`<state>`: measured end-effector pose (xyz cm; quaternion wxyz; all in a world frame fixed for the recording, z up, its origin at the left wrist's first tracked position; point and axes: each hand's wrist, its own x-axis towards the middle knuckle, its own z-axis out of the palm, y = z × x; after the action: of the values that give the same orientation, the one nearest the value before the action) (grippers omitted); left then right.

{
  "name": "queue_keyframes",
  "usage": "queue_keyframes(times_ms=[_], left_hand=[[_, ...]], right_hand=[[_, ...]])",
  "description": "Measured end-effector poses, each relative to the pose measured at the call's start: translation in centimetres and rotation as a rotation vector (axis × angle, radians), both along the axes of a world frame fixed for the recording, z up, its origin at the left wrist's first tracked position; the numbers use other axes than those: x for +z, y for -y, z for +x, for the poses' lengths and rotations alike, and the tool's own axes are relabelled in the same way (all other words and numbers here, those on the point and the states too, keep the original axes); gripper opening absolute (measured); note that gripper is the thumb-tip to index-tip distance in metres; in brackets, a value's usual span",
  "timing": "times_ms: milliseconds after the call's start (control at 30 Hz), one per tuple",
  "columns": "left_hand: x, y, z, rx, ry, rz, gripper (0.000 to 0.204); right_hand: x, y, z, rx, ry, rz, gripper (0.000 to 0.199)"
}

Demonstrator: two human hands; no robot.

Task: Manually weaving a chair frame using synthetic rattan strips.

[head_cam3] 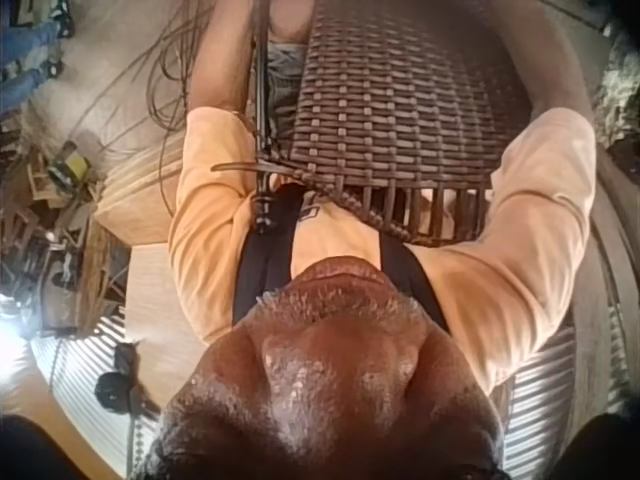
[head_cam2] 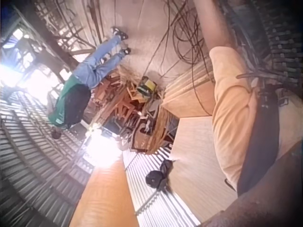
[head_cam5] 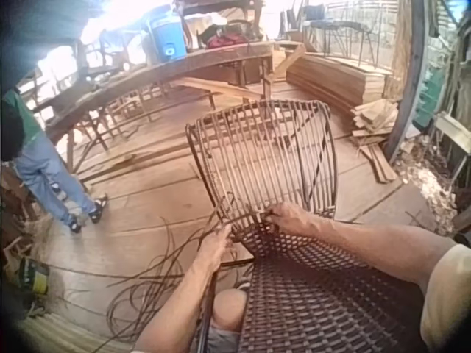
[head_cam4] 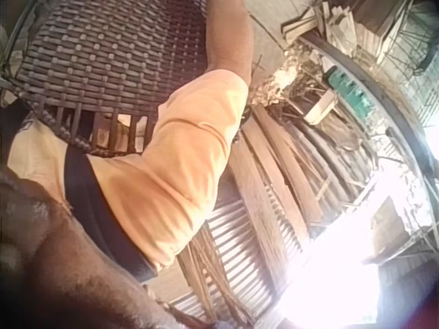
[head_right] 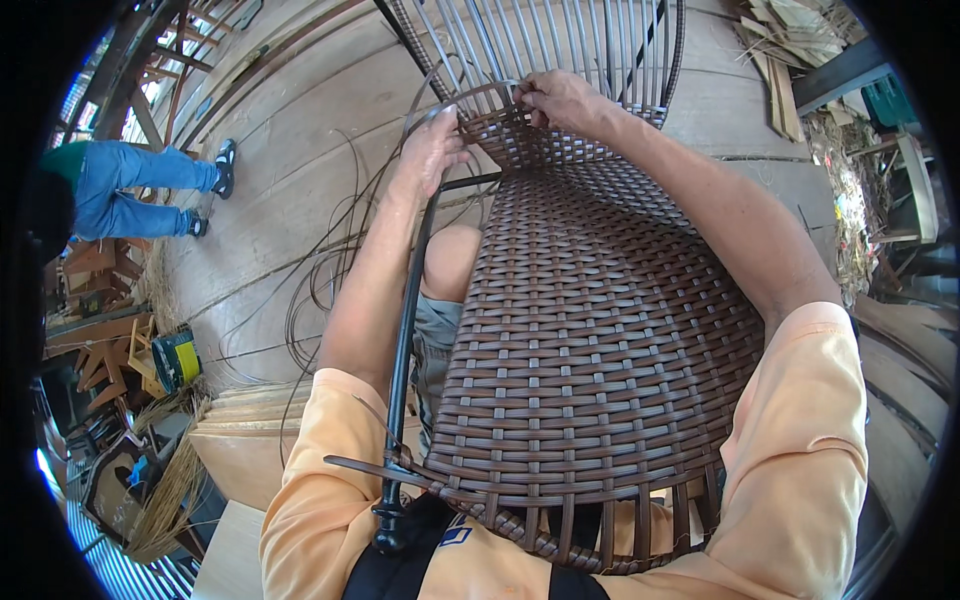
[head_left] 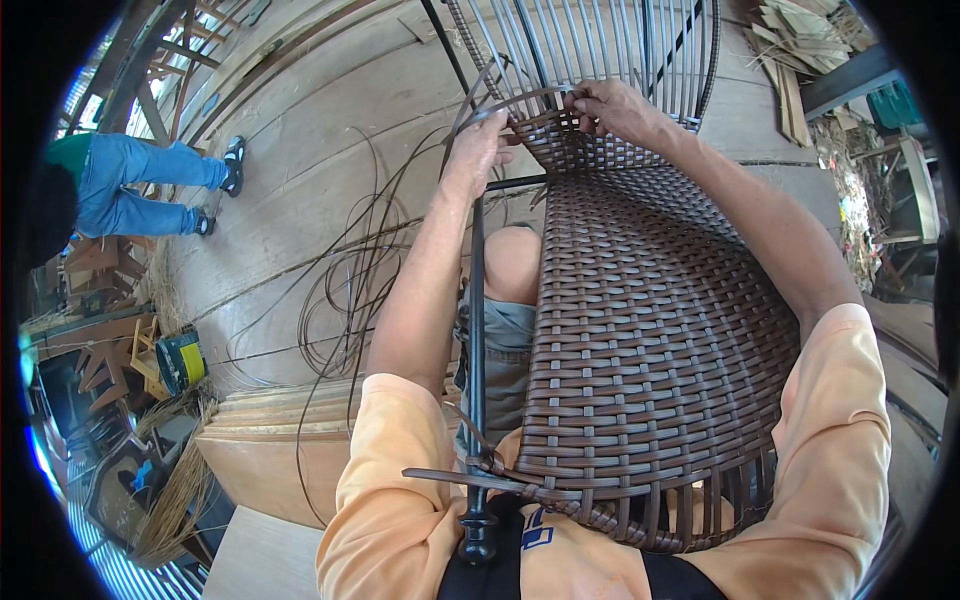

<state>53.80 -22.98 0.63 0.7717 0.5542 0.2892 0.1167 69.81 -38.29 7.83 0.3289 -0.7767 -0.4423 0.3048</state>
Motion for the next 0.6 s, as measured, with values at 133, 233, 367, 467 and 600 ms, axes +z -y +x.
queue_keyframes(times_ms=[133, 233, 367, 467, 600], left_hand=[[0.0, 0.7, 0.2, 0.002, -0.133, 0.271, 0.044], [0.9, 1.2, 0.4, -0.037, -0.076, 0.375, 0.033], [0.2, 0.2, 0.4, -0.033, -0.085, 0.352, 0.028], [0.6, 0.7, 1.1, -0.03, -0.144, 0.373, 0.025], [0.5, 0.3, 1.0, -0.016, -0.234, 0.594, 0.03]], right_hand=[[0.5, -0.6, 0.3, 0.058, -0.004, -0.057, 0.022], [1.7, -2.0, 1.2, 0.209, 0.224, -0.159, 0.022], [4.0, -6.3, 0.4, 0.314, 0.416, -0.054, 0.019], [3.1, -8.5, 1.6, 0.323, 0.502, -0.009, 0.017], [1.7, -8.7, 1.3, 0.248, 0.545, 0.145, 0.021]])
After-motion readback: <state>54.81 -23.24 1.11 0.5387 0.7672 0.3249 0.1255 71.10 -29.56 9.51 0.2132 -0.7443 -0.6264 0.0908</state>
